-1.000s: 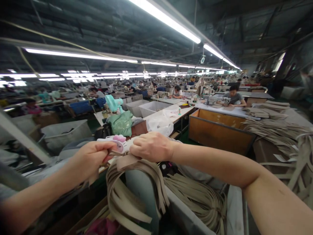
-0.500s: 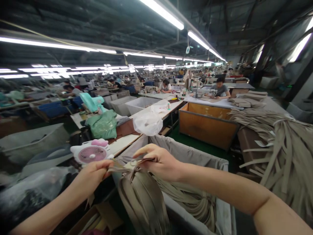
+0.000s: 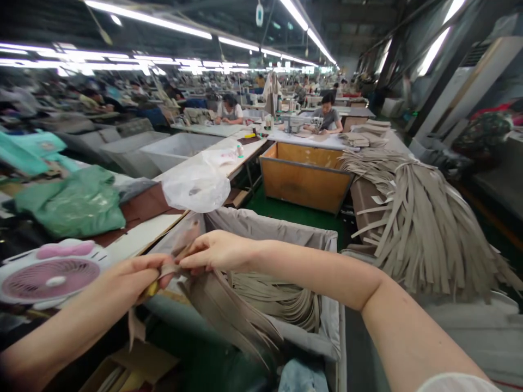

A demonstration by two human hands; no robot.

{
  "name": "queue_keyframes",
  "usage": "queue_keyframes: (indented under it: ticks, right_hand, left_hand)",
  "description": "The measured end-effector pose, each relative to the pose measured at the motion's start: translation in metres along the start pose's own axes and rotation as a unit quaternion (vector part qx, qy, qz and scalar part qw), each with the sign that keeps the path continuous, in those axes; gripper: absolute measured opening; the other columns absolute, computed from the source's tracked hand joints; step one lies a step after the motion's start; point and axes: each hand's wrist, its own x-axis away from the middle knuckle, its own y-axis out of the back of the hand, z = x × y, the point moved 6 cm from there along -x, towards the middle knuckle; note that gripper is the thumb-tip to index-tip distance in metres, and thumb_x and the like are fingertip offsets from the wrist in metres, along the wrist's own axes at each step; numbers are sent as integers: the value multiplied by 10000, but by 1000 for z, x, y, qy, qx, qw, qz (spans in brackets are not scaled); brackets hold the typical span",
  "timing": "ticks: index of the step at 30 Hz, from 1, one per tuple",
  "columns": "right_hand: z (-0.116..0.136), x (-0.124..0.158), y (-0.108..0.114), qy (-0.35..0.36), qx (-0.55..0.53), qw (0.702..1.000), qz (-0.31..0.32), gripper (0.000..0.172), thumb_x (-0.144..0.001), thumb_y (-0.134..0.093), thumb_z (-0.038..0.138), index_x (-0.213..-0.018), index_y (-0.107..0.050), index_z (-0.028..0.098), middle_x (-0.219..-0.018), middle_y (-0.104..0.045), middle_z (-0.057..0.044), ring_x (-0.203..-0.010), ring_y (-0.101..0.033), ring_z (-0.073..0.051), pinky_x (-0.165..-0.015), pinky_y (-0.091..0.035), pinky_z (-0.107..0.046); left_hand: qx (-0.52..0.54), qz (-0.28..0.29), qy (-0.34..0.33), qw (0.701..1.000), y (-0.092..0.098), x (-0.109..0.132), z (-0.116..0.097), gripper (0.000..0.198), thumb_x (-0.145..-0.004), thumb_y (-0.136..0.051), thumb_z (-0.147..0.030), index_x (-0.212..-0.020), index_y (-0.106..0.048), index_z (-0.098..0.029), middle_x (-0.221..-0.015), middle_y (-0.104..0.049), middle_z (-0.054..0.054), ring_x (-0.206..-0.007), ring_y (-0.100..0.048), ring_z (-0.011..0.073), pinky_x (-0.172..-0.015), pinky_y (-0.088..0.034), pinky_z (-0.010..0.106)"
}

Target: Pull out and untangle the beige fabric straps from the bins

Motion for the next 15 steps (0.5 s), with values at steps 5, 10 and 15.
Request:
queue_keyframes:
  ticks: [5, 10, 15]
  right_hand:
    - [-5, 12, 18, -2, 29, 999, 26, 116, -821, -511, 60, -785, -614, 99, -674, -601, 17, -608, -539, -65, -637, -422, -210]
    - [1, 18, 26, 17, 118, 990, 77, 52, -750, -629, 105, -799, -614, 99, -691, -581, 39, -661, -516, -70, -641, -388, -197]
    - [0, 9, 49, 19, 102, 994, -31, 200, -855, -558, 245, -730, -613, 99, -565, -478, 54, -531, -402, -49, -543, -296, -200]
  left_hand:
    - [64, 62, 40, 995, -19, -22, -13, 173, -440, -425, -327, -467, -508, -177, -430, -361, -15, -437, -266, 99, -420, -164, 206]
    - [131, 114, 73, 982, -37, -42, -18, 132, -440, -460, -248, -489, -521, -142, -416, -398, -5, -404, -254, 68, -413, -131, 185]
    - [259, 130, 31, 957, -16, -53, -39, 172, -595, -580, -193, -732, -642, -110, -619, -592, 44, -497, -480, 104, -457, -350, 182]
